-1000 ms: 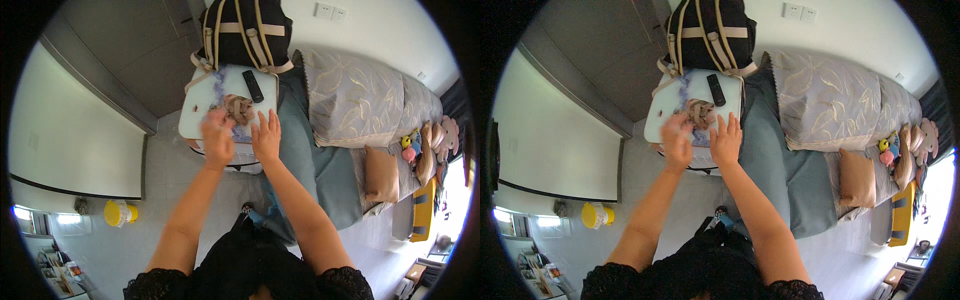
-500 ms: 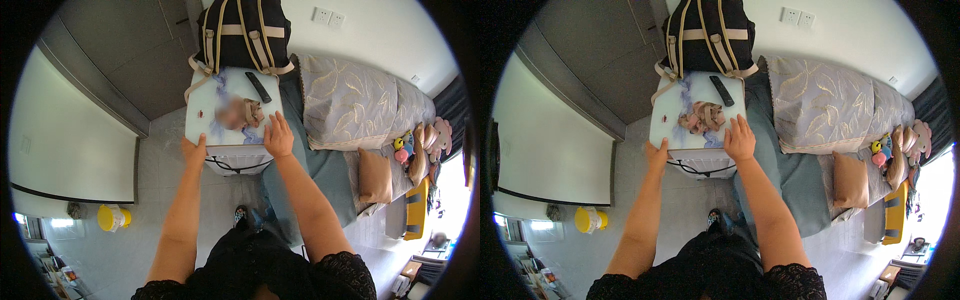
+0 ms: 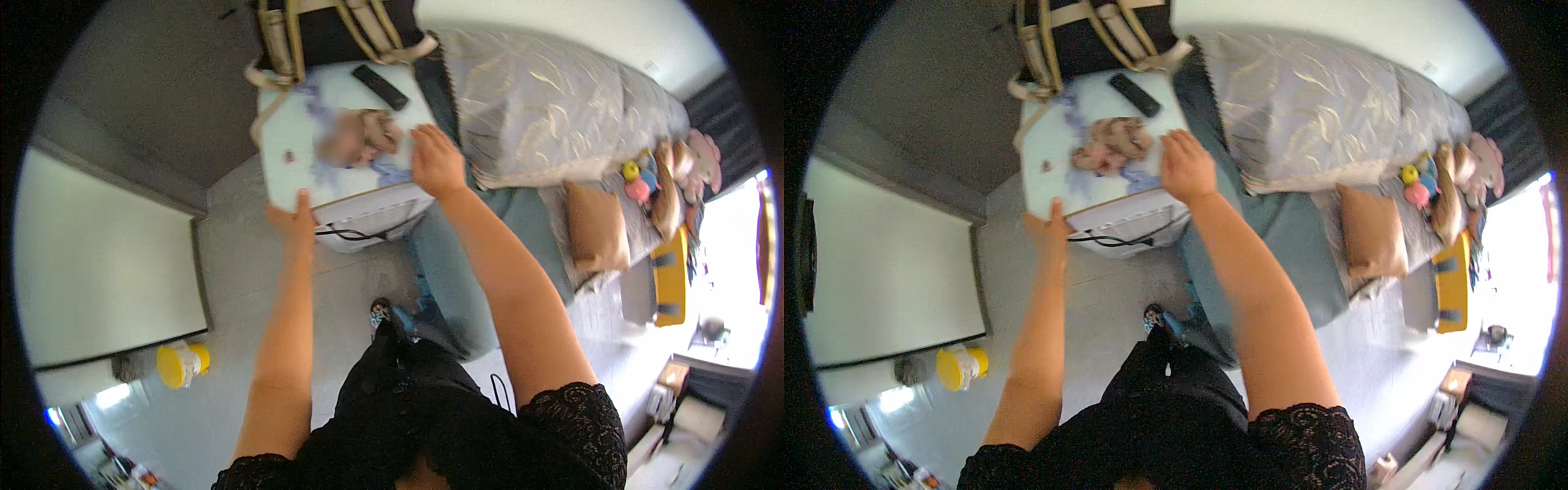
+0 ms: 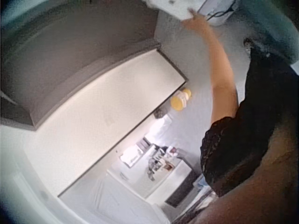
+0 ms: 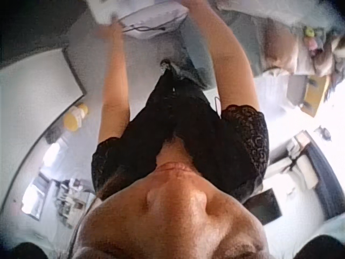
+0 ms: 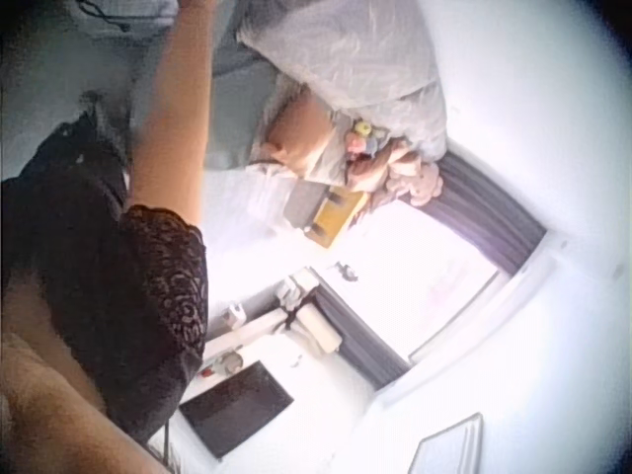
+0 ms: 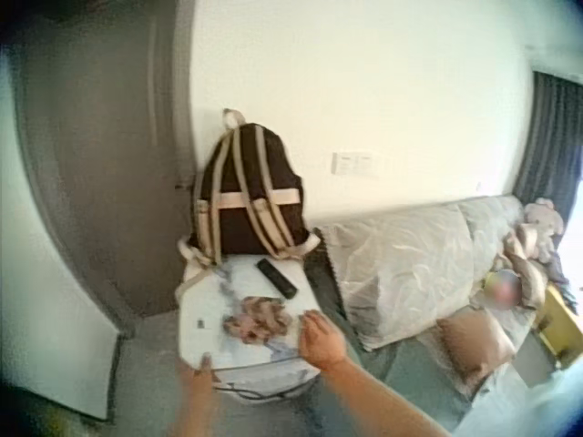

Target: The person packs small items including a pen, notebook, and keys into a backpack, then zips it closed. They then smooth and fold the sofa cover and arrange the pillows on the sofa.

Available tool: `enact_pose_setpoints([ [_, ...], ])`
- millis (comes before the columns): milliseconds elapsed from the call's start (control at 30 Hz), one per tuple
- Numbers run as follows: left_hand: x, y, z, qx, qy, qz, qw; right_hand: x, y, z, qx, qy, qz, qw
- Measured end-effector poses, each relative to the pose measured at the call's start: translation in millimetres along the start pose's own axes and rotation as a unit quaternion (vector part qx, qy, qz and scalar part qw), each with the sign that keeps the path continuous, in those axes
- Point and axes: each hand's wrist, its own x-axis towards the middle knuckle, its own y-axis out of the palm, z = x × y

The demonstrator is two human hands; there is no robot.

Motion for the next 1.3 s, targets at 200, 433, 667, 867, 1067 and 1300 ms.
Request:
enact_pose_setpoints([
  [200, -14, -2, 38, 0.018, 0.068, -0.042, 0.997, -49, -30, 27, 0.011, 0.195, -0.066, 0.979],
  [433, -203, 48, 63, 0.235, 0.169, 0.133, 0.948, -402, -158, 10, -0.101, 0.616, 0.282, 0.729],
  [667, -405, 152, 92, 0.297, 0.218, 0.469, 0.802, -532, -276, -51, 0.207, 0.664, 0.246, 0.676],
  [867, -546, 265, 112, 0.496, 0.209, 0.586, 0.606, -625, -356, -132, 0.198, 0.734, 0.201, 0.618],
  [1067, -593, 291, 126, 0.673, 0.090, 0.605, 0.417, -695, -487, -210, 0.134, 0.765, 0.130, 0.617],
  [1300, -584, 342, 163, 0.463, -0.075, 0.544, 0.695, -678, -527, -314, 0.169, 0.781, 0.039, 0.600],
])
